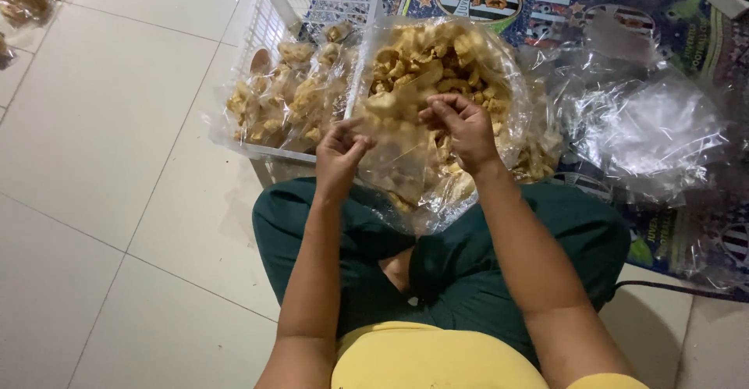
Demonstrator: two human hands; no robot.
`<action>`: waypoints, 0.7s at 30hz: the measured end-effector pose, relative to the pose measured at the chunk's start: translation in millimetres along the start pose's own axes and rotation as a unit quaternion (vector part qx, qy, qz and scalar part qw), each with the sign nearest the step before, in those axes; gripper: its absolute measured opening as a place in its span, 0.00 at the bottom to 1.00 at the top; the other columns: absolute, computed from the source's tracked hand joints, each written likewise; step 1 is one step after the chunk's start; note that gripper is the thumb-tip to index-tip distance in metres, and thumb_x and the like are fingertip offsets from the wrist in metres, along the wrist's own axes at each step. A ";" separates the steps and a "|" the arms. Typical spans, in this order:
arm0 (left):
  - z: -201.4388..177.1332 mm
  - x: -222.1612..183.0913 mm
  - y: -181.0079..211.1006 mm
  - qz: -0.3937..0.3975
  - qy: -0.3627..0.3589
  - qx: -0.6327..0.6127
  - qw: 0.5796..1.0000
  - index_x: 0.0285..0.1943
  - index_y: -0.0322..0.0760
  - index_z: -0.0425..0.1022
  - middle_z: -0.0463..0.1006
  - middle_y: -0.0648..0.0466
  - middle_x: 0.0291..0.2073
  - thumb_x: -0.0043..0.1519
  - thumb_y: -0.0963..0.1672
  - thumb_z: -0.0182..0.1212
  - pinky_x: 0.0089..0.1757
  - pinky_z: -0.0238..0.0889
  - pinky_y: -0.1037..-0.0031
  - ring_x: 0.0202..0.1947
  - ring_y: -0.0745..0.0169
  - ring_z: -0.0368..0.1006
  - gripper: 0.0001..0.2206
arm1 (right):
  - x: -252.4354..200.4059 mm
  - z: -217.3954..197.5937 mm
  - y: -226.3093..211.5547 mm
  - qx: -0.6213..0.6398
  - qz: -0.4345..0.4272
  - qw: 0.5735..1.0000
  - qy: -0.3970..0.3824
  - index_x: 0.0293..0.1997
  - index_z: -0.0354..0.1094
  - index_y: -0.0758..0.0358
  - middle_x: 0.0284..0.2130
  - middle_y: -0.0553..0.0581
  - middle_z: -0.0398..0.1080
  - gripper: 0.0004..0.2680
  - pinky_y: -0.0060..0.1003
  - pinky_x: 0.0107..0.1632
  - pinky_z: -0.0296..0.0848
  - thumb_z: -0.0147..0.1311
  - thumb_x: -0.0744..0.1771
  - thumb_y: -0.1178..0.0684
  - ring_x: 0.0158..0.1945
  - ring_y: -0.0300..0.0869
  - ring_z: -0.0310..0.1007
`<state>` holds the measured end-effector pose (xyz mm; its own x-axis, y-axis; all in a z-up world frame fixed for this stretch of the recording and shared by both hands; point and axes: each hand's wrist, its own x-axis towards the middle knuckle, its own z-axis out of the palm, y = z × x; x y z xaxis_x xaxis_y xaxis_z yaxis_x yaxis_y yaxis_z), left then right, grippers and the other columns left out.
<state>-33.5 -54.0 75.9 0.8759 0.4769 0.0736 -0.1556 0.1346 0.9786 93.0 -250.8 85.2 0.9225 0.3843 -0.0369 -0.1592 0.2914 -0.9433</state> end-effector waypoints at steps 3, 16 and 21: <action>-1.8 4.1 -20.7 -0.021 0.008 -0.042 0.999 0.50 0.28 0.81 0.83 0.45 0.30 0.63 0.37 0.66 0.47 0.75 0.64 0.37 0.61 0.82 0.08 | 1.0 -1.3 -0.5 0.025 0.002 0.999 0.022 0.49 0.74 0.65 0.32 0.61 0.80 0.06 0.26 0.37 0.79 0.56 0.70 0.57 0.35 0.40 0.84; 4.7 6.9 -6.9 0.081 0.039 0.292 0.952 0.64 0.39 0.70 0.77 0.33 0.52 0.57 0.46 0.77 0.54 0.66 0.41 0.55 0.25 0.73 0.27 | 2.7 -11.9 3.2 -0.175 -0.131 0.976 -0.007 0.44 0.78 0.65 0.30 0.60 0.79 0.03 0.30 0.38 0.78 0.62 0.70 0.58 0.35 0.36 0.79; 40.2 17.9 21.5 0.311 -0.083 0.507 0.800 0.67 0.38 0.71 0.77 0.45 0.54 0.61 0.39 0.70 0.65 0.53 0.49 0.64 0.42 0.67 0.24 | 8.0 -15.5 24.7 -0.380 -0.351 0.850 -0.099 0.38 0.80 0.57 0.27 0.58 0.76 0.01 0.44 0.39 0.74 0.67 0.66 0.58 0.35 0.54 0.78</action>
<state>-2.8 -77.4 106.0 0.8353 0.0449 0.5480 -0.2075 -0.8972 0.3898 101.8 -254.1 56.5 0.6068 0.5115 0.6085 0.7492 -0.1121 -0.6528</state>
